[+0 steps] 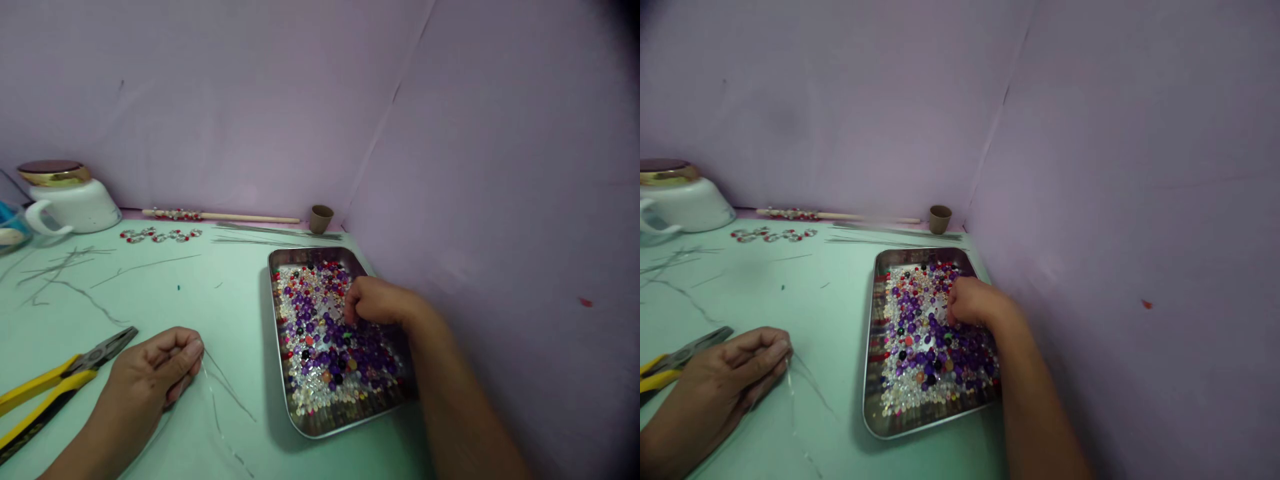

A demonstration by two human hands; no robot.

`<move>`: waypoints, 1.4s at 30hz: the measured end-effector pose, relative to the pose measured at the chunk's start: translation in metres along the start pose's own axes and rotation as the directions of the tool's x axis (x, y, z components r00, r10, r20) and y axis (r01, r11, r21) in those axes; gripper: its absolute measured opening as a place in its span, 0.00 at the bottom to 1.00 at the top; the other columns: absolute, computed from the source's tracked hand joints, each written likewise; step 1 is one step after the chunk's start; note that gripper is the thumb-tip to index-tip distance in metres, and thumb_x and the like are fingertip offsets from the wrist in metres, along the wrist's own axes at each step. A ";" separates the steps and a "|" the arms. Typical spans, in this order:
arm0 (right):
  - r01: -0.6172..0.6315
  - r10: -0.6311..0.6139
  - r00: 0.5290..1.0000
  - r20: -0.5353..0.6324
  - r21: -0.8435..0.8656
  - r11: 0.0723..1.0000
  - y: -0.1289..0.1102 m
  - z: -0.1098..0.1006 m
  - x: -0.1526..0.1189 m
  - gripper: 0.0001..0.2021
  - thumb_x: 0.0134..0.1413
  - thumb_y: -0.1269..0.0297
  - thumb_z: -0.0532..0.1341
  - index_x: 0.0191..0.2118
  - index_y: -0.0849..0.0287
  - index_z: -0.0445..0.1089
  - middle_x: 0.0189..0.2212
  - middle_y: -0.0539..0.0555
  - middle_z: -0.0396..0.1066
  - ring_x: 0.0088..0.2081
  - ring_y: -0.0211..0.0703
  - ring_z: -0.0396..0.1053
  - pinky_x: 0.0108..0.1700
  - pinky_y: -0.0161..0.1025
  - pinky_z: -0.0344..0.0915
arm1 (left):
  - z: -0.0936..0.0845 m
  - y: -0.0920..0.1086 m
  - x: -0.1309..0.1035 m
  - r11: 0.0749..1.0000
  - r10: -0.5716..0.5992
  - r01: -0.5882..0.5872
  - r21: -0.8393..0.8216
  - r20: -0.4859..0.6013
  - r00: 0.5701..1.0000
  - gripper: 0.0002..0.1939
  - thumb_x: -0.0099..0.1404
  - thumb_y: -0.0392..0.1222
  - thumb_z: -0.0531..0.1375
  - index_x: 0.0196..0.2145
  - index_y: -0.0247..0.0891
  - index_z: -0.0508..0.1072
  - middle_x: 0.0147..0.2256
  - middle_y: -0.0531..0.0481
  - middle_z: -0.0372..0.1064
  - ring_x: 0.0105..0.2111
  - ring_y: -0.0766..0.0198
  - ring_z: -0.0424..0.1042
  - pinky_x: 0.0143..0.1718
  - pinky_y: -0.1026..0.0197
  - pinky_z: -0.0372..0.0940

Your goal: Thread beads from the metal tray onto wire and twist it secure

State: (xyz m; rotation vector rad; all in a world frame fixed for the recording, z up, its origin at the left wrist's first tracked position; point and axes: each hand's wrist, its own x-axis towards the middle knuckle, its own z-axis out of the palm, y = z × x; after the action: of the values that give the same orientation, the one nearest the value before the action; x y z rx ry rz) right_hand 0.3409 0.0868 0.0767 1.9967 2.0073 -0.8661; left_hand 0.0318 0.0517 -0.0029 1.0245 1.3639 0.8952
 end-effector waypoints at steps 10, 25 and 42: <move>0.165 -0.147 0.958 -0.247 0.056 0.985 -0.003 0.000 0.001 0.22 0.35 0.80 0.50 0.37 0.58 0.72 0.35 0.53 0.73 0.35 0.41 0.68 0.34 0.32 0.62 | 0.001 0.002 -0.001 0.999 0.009 -0.009 0.041 -0.006 1.000 0.11 0.50 0.50 0.60 0.25 0.40 0.66 0.17 0.58 0.56 0.16 0.73 0.50 0.14 0.70 0.46; 0.320 -0.313 0.947 -0.071 0.285 0.904 -0.005 0.003 -0.001 0.22 0.38 0.82 0.50 0.39 0.61 0.70 0.35 0.53 0.73 0.35 0.39 0.69 0.34 0.32 0.64 | 0.000 0.000 -0.002 0.998 0.033 -0.034 0.049 0.021 0.999 0.10 0.52 0.48 0.59 0.24 0.39 0.67 0.19 0.56 0.58 0.16 0.72 0.51 0.14 0.69 0.48; 0.236 -0.207 0.932 -0.298 0.065 0.970 0.000 0.003 0.006 0.19 0.47 0.76 0.50 0.46 0.60 0.67 0.42 0.55 0.70 0.41 0.44 0.67 0.41 0.35 0.61 | 0.000 0.001 -0.003 0.994 0.050 -0.051 0.092 0.019 0.999 0.11 0.53 0.49 0.57 0.24 0.38 0.66 0.17 0.57 0.56 0.15 0.73 0.48 0.14 0.69 0.45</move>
State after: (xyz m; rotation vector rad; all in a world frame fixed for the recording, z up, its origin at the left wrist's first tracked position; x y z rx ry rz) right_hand 0.3397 0.0907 0.0708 2.0818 2.4354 -0.7655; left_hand 0.0319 0.0494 -0.0012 1.1396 1.3817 0.8658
